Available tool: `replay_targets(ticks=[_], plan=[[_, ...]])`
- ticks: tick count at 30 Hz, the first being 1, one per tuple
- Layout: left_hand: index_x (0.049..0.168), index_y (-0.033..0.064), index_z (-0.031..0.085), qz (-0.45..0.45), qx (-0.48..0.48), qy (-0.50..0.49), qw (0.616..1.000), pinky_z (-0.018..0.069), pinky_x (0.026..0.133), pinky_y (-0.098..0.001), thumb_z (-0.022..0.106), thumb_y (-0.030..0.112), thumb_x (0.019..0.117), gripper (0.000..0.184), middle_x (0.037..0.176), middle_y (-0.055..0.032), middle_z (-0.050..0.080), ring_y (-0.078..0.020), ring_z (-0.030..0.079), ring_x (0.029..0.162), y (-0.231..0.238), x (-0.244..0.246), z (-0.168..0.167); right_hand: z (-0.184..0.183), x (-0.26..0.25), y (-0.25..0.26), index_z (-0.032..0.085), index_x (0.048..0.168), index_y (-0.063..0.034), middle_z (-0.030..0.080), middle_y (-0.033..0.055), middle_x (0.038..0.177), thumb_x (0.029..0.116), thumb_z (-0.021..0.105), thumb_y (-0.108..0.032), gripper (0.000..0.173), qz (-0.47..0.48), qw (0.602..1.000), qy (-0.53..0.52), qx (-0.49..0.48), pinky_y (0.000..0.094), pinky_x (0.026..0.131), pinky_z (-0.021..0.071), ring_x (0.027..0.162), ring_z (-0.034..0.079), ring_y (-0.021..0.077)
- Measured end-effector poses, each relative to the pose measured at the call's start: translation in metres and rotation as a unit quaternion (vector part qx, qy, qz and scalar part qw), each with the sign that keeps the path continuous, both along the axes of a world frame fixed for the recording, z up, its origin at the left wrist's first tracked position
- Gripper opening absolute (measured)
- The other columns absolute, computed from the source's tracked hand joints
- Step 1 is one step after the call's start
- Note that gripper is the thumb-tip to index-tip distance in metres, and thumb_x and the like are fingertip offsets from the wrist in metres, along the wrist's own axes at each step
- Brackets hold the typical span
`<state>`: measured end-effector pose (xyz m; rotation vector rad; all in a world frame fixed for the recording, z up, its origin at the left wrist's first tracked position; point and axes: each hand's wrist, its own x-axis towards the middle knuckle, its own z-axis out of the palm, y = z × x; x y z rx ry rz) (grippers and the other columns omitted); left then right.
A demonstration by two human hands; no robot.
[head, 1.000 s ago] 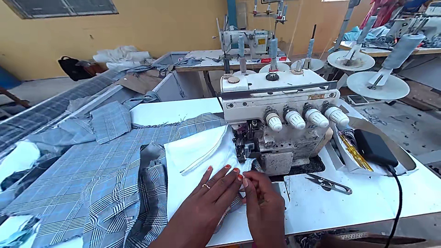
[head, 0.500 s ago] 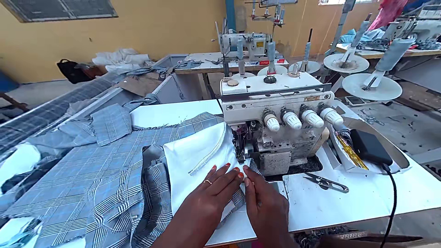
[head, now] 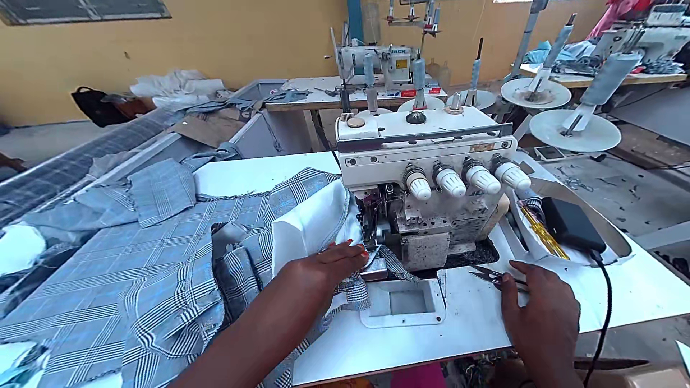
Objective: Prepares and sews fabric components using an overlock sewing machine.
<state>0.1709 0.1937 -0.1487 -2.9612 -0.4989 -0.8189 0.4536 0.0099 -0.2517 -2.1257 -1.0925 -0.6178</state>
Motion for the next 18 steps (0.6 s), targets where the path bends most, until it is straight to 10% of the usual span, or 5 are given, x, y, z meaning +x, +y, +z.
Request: replay_targets(ticks=[5,18], plan=[[0.106,0.0107,0.079,-0.004,-0.003,0.017,1.0,0.0606,0.088,-0.0355,0.055,-0.009,0.0836,0.038,0.117,-0.0053,0.076,-0.0212,0.072,0.112,0.008,0.002,0.006,-0.001,0.002,0.001,0.067,0.123,0.0027,0.064,0.0294,0.127,0.1002,0.045,-0.027,0.044,-0.016,0.996,0.025,-0.083,0.0757,0.098,0.0372,0.12,0.059,0.0532],[0.106,0.0075,0.08,0.013,-0.041,0.064,0.997,0.0606,0.086,-0.0454,0.064,-0.02,0.0828,0.039,0.115,-0.0099,0.076,-0.0275,0.075,0.105,0.027,0.014,0.025,0.001,-0.001,-0.001,0.077,0.104,-0.005,0.068,0.022,0.1,0.0849,0.05,-0.022,0.036,-0.009,0.999,0.013,-0.049,0.0654,0.081,0.0436,0.094,0.064,0.0477]])
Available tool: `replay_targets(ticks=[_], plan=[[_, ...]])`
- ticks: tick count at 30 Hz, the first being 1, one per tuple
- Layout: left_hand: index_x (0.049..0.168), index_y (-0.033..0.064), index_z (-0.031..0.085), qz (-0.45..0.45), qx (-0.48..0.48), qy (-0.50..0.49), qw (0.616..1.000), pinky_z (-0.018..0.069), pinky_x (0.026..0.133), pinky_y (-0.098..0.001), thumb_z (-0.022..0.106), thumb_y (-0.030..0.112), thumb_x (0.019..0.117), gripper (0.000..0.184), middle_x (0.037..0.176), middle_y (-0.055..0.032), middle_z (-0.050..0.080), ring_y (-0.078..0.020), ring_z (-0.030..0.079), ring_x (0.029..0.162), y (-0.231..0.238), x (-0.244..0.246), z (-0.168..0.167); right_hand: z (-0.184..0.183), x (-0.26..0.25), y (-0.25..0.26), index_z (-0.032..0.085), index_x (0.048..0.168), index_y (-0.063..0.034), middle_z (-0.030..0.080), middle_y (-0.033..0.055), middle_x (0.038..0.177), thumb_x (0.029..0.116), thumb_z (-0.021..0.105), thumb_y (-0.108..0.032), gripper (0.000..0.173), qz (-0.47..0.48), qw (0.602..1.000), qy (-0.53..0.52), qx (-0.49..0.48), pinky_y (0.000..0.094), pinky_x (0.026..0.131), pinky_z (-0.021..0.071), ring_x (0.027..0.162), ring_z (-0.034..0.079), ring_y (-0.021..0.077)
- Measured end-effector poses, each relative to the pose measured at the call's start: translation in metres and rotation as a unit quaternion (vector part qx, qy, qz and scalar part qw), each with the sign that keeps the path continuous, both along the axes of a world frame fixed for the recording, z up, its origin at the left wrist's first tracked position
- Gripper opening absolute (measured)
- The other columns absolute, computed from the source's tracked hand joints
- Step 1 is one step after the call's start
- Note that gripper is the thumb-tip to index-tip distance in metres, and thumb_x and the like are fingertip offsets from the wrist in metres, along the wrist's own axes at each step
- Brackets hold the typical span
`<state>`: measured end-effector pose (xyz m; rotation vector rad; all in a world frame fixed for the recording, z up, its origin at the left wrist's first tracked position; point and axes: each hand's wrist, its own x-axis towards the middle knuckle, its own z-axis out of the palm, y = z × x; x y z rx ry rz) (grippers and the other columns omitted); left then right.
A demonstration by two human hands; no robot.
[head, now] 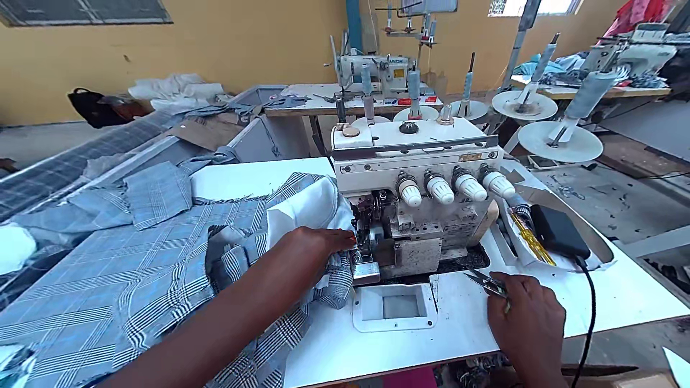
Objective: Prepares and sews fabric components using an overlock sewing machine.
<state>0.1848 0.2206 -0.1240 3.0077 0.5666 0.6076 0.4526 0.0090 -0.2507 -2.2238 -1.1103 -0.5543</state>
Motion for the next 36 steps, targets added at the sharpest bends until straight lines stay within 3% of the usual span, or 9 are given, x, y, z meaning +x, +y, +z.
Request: replay_targets(ticks=[13,19,22,24,27,29,31,32,36], plan=[[0.11,0.0093,0.079,0.035,-0.01,0.051,0.998,0.0592,0.087,-0.0449,0.062,-0.018,0.0867,0.04,0.118,-0.0051,0.076,-0.0253,0.075,0.101,0.022,0.0,0.005,0.002,0.001,-0.003,0.078,0.102,-0.0055,0.063,0.0193,0.085,0.0824,0.051,-0.014,0.035,0.05,0.998,0.02,0.019,0.0608,0.073,0.0447,0.078,0.063,0.0414],[0.112,0.0076,0.079,0.063,-0.017,0.044,0.997,0.0582,0.091,-0.0465,0.062,-0.018,0.0875,0.039,0.119,-0.008,0.075,-0.0272,0.074,0.105,0.022,-0.013,0.003,0.007,-0.004,-0.001,0.075,0.107,0.0017,0.062,0.0229,0.093,0.0856,0.048,-0.005,0.035,0.068,0.996,0.028,0.04,0.0566,0.07,0.0503,0.083,0.064,0.0414],[0.111,0.007,0.078,0.079,-0.007,0.021,0.997,0.0586,0.09,-0.0471,0.063,-0.019,0.0863,0.039,0.117,-0.0085,0.076,-0.0272,0.074,0.104,0.023,-0.025,-0.001,0.009,-0.006,-0.005,0.066,0.116,0.0087,0.069,0.0267,0.107,0.0896,0.044,0.001,0.035,0.093,0.994,0.043,0.037,0.0615,0.078,0.0527,0.094,0.069,0.0452],[0.113,0.0066,0.078,0.093,-0.01,0.011,0.996,0.058,0.091,-0.0475,0.062,-0.019,0.0867,0.039,0.119,-0.0091,0.075,-0.0278,0.074,0.105,0.023,-0.032,-0.004,0.005,-0.004,-0.007,0.063,0.122,0.0108,0.071,0.0216,0.099,0.0918,0.04,0.001,0.039,0.108,0.992,0.039,0.053,0.0563,0.079,0.0553,0.089,0.071,0.039],[0.113,0.0052,0.077,0.112,-0.019,-0.015,0.993,0.0578,0.091,-0.0479,0.063,-0.016,0.0884,0.036,0.118,-0.0098,0.075,-0.0284,0.074,0.106,0.019,-0.044,-0.01,0.0,-0.002,-0.008,0.06,0.129,0.014,0.062,0.0216,0.089,0.0908,0.038,0.001,0.046,0.145,0.985,0.021,0.089,0.043,0.066,0.0538,0.073,0.062,0.0309],[0.113,0.0041,0.077,0.118,-0.024,-0.048,0.992,0.058,0.091,-0.0488,0.063,-0.015,0.0891,0.033,0.118,-0.0104,0.075,-0.0284,0.074,0.105,0.015,-0.052,-0.017,0.007,-0.012,-0.015,0.057,0.133,0.0154,0.062,0.0271,0.095,0.0924,0.037,-0.008,0.051,0.187,0.979,0.034,0.07,0.0458,0.067,0.0534,0.076,0.063,0.0342],[0.111,0.0043,0.078,0.109,-0.017,-0.091,0.99,0.0595,0.087,-0.0491,0.063,-0.015,0.0874,0.034,0.114,-0.0107,0.076,-0.0279,0.075,0.101,0.011,-0.061,-0.024,0.022,-0.041,-0.015,0.06,0.131,0.0126,0.066,0.0276,0.098,0.1078,0.027,-0.033,0.062,0.223,0.973,0.029,0.044,0.0471,0.069,0.0554,0.081,0.067,0.0348],[0.109,0.0048,0.078,0.104,-0.009,-0.114,0.988,0.0607,0.085,-0.048,0.063,-0.014,0.0869,0.033,0.112,-0.0104,0.077,-0.0269,0.076,0.098,0.008,-0.064,-0.027,0.033,-0.062,-0.01,0.063,0.129,0.0099,0.067,0.0248,0.095,0.1099,0.027,-0.037,0.062,0.236,0.971,0.019,0.039,0.0454,0.066,0.0562,0.079,0.068,0.0329],[0.108,0.0059,0.078,0.095,-0.03,-0.156,0.983,0.0614,0.086,-0.0421,0.061,-0.01,0.0894,0.03,0.11,-0.0084,0.077,-0.0224,0.076,0.098,-0.005,-0.071,-0.029,0.075,-0.132,0.035,0.072,0.124,-0.0015,0.068,0.0135,0.086,0.1019,0.055,-0.022,0.035,0.26,0.961,-0.089,0.038,0.0388,0.056,0.0555,0.07,0.068,0.0269]])
